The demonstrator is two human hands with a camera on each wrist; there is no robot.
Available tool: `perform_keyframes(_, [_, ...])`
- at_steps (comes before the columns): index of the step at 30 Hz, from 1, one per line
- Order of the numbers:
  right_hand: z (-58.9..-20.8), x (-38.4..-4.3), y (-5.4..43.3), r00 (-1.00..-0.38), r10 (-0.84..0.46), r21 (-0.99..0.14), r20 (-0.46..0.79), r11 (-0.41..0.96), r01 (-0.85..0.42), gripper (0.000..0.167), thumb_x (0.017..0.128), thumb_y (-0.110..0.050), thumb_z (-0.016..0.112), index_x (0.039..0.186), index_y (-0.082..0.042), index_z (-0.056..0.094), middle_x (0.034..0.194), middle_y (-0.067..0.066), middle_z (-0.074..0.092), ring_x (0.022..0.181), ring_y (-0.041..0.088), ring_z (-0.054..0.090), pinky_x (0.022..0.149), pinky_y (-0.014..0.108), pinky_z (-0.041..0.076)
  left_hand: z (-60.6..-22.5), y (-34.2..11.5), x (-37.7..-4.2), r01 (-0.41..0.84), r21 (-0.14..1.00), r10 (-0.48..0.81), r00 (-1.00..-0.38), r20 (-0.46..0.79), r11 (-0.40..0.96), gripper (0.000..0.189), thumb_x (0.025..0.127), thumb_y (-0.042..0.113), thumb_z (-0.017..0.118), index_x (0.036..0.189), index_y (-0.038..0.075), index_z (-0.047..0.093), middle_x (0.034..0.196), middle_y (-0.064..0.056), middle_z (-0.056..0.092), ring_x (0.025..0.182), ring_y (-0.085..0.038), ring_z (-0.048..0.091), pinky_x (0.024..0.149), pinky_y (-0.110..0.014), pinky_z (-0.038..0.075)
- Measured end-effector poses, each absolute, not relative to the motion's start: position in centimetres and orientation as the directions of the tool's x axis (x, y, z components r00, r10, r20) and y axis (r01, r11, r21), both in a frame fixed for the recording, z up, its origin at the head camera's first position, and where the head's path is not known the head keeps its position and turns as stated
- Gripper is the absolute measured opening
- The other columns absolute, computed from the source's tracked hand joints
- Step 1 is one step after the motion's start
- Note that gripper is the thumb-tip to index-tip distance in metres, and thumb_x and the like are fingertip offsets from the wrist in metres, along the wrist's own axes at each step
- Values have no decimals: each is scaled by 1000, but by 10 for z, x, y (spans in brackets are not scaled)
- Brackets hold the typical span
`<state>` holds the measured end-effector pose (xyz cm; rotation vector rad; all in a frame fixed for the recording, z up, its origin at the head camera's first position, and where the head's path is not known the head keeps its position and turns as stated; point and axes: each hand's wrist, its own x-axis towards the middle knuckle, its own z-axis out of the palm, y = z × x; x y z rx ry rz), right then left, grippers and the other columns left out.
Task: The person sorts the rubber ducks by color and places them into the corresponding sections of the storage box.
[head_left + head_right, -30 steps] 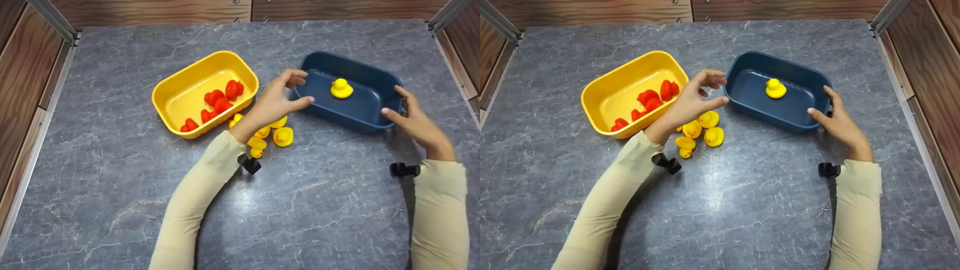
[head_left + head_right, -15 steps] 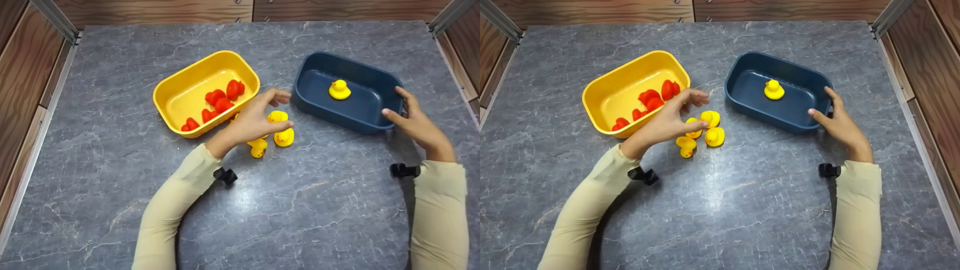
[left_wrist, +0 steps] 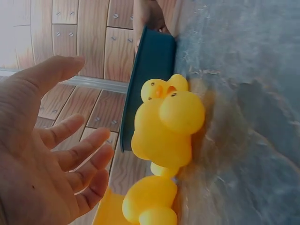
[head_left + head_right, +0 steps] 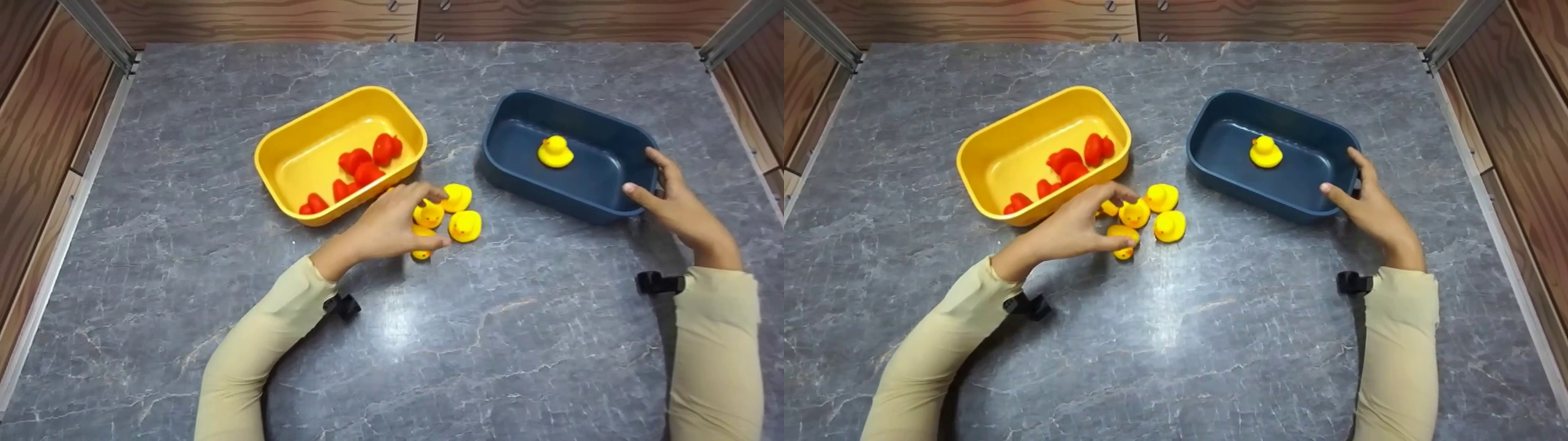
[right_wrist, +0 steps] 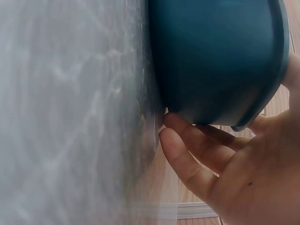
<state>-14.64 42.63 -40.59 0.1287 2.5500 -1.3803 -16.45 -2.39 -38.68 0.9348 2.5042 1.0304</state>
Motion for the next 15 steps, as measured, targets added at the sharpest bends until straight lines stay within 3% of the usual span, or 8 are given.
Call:
perform_keyframes(5, [-407,-145,428,-966,-35,-817,-258,541,199,78,101,-29,47,154,-30,-10,157,15,-27,143,42,-19,117,55,0,-395,-31,-161,475,705,677,-736,-9,527,59,79,36,78,126,12,53,125,-4,61,114,-21,59,100,-38,41])
perform_keyframes(11, [-405,-145,428,-961,-33,-809,-274,548,212,78,100,-32,48,153,-35,-9,158,11,-26,144,40,-17,119,47,5,-402,-38,-160,451,712,670,-741,-38,539,55,76,33,81,119,11,56,121,-4,63,108,-21,61,93,-36,46])
perform_keyframes(15, [-405,-145,428,-958,-42,-815,-282,538,216,79,100,-32,48,153,-35,-10,157,11,-30,142,40,-23,115,60,-2,-405,-40,-159,452,688,667,-743,-61,567,56,75,35,82,119,11,57,117,-5,64,106,-22,60,93,-38,45])
